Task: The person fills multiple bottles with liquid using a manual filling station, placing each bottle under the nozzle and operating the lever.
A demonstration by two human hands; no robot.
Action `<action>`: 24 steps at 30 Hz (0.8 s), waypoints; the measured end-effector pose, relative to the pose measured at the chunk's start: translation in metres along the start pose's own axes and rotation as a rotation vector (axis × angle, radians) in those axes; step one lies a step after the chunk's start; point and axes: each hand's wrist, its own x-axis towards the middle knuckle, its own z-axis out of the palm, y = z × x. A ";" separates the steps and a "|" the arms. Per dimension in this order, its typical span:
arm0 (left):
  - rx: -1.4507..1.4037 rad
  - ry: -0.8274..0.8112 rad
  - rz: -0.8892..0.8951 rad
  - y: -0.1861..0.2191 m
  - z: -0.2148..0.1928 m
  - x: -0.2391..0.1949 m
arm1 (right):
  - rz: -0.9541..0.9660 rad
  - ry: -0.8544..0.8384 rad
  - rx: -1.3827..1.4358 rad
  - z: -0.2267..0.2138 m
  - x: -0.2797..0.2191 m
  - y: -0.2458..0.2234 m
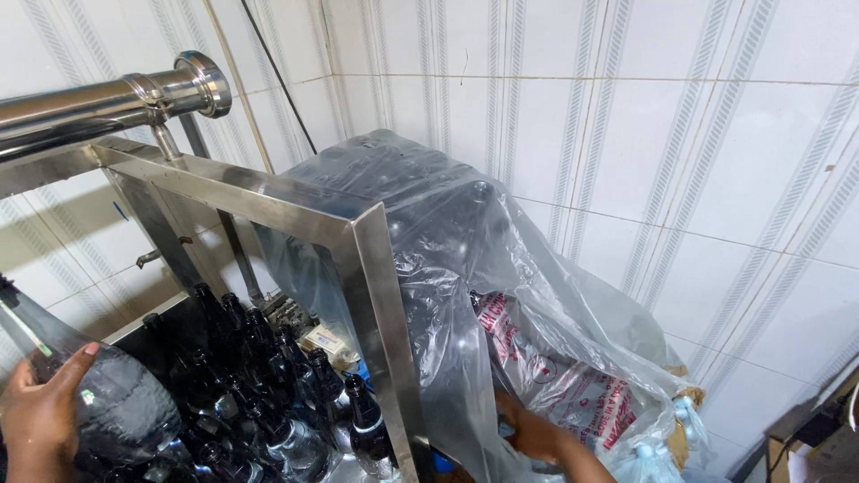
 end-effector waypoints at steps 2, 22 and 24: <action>0.027 -0.010 0.024 -0.007 0.000 0.005 | 0.061 0.054 0.390 0.007 0.019 0.013; -0.023 -0.153 -0.347 0.151 -0.036 -0.067 | -0.044 0.999 1.144 0.022 -0.066 -0.026; -0.062 -0.194 -0.380 0.166 -0.043 -0.074 | -0.243 1.068 1.224 0.020 -0.070 -0.032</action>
